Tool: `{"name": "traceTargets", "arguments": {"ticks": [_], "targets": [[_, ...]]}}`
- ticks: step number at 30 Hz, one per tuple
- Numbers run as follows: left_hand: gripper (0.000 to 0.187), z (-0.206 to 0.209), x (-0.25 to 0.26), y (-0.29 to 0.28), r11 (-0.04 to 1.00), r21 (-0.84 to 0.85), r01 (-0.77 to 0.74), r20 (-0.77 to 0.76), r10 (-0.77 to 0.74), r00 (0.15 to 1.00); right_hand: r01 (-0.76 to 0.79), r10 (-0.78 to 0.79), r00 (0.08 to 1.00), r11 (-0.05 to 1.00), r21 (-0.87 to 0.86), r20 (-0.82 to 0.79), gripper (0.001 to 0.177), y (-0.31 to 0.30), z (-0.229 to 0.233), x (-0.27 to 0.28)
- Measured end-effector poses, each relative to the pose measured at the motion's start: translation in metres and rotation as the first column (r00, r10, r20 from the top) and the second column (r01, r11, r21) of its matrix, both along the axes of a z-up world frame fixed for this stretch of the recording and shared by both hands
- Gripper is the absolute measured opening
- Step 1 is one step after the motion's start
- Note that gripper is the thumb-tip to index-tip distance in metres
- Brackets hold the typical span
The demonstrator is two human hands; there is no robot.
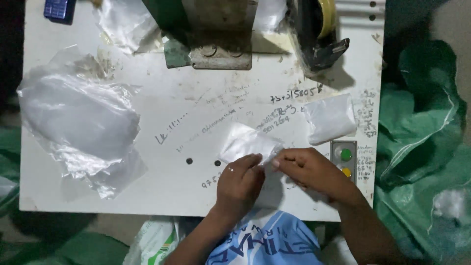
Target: The person is organizing small plastic bags by picking them up from a pile, folding them, and stacking them neatly on a work table near a machine.
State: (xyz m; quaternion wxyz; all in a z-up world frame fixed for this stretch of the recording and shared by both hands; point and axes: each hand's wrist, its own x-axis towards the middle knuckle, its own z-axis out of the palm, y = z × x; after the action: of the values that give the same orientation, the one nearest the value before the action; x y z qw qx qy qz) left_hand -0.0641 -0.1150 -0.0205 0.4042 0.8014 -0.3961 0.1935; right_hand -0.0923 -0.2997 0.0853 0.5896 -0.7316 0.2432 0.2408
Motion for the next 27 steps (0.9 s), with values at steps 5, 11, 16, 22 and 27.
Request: {"name": "traceTargets", "arguments": {"ticks": [5, 11, 16, 22, 27], "targets": [[0.008, 0.044, -0.002, -0.003, 0.871, -0.425, -0.248, -0.831, -0.267, 0.489, -0.111, 0.073, 0.993, 0.852, -0.512, -0.094, 0.041, 0.004, 0.01, -0.018], [0.031, 0.002, 0.017, 0.011, 0.992, -0.058, -0.116, -0.942, -0.016, 0.336, -0.284, 0.168, 0.956, 0.739, -0.611, -0.242, 0.037, 0.013, -0.051, -0.006], [0.026, -0.017, 0.012, 0.027, 0.981, -0.188, -0.038, -0.871, -0.149, 0.468, -0.138, 0.285, 0.95, 0.755, -0.641, 0.13, 0.071, 0.0, -0.083, -0.02], [0.038, -0.006, 0.008, 0.025, 0.947, -0.32, 0.021, -0.818, -0.287, 0.498, -0.26, 0.75, 0.66, 0.294, -0.92, 0.053, 0.044, -0.066, -0.041, -0.026], [0.027, -0.003, 0.007, 0.02, 0.98, -0.192, 0.047, -0.779, -0.181, 0.6, -0.254, 0.394, 0.913, 0.336, -0.907, -0.11, 0.074, -0.127, -0.059, 0.008]]}}
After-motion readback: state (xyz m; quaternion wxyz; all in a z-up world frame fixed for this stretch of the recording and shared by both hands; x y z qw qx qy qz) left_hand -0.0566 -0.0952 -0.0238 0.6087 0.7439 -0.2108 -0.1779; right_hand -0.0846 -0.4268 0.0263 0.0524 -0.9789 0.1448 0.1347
